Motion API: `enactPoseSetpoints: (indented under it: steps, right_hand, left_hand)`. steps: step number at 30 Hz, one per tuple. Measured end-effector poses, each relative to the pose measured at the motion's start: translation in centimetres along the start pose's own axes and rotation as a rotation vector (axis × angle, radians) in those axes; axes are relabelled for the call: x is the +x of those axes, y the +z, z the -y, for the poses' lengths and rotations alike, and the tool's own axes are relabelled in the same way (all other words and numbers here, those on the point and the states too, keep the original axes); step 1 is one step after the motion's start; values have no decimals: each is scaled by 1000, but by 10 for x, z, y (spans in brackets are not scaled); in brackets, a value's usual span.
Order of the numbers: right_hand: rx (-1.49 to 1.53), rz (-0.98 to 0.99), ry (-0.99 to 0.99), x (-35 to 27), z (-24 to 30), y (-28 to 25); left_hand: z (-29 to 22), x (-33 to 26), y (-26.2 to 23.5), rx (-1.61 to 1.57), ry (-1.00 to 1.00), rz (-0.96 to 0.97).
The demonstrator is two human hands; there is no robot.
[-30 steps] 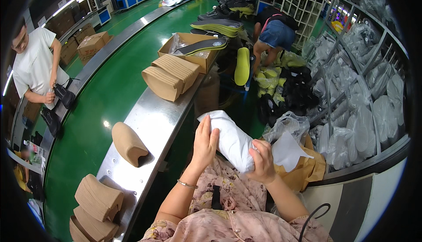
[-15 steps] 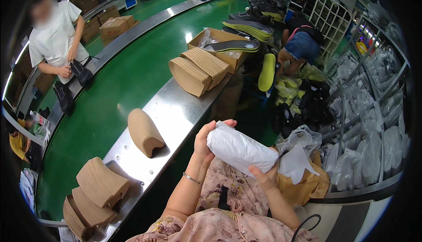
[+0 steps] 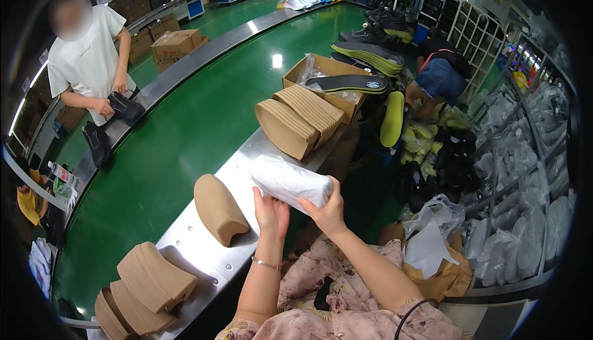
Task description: The person wraps shoe lasts in white paper and inserts them into black sneakers on a green conveyor belt.
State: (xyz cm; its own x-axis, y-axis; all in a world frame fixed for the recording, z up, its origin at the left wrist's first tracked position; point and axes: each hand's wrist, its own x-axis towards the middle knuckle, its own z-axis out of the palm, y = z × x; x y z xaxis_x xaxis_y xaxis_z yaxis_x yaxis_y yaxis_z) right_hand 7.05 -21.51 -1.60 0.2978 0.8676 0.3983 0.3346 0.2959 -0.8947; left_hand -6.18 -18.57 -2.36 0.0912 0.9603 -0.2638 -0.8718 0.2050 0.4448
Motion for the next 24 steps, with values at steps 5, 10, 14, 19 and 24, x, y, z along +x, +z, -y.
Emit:
enactPoseSetpoints:
  steps: [5,10,14,19,24]
  right_hand:
    - [-280,-29,-228,24,-21,40]
    - [-515,-125,-288,23,-48,64]
    - [-539,-112,-268,17,-55,72]
    - [-620,-42,-86,18,-29,61]
    - [-603,-30,-175,1,25,33]
  left_hand:
    - [-6,-44,5,979,730,-328]
    - [-16,-9,18,1273,685,6]
    - [-6,-11,15,1365,733,-57]
    - [-24,-58,31,1432,1007,49]
    - [-81,-94,-2,1335,1180,-265]
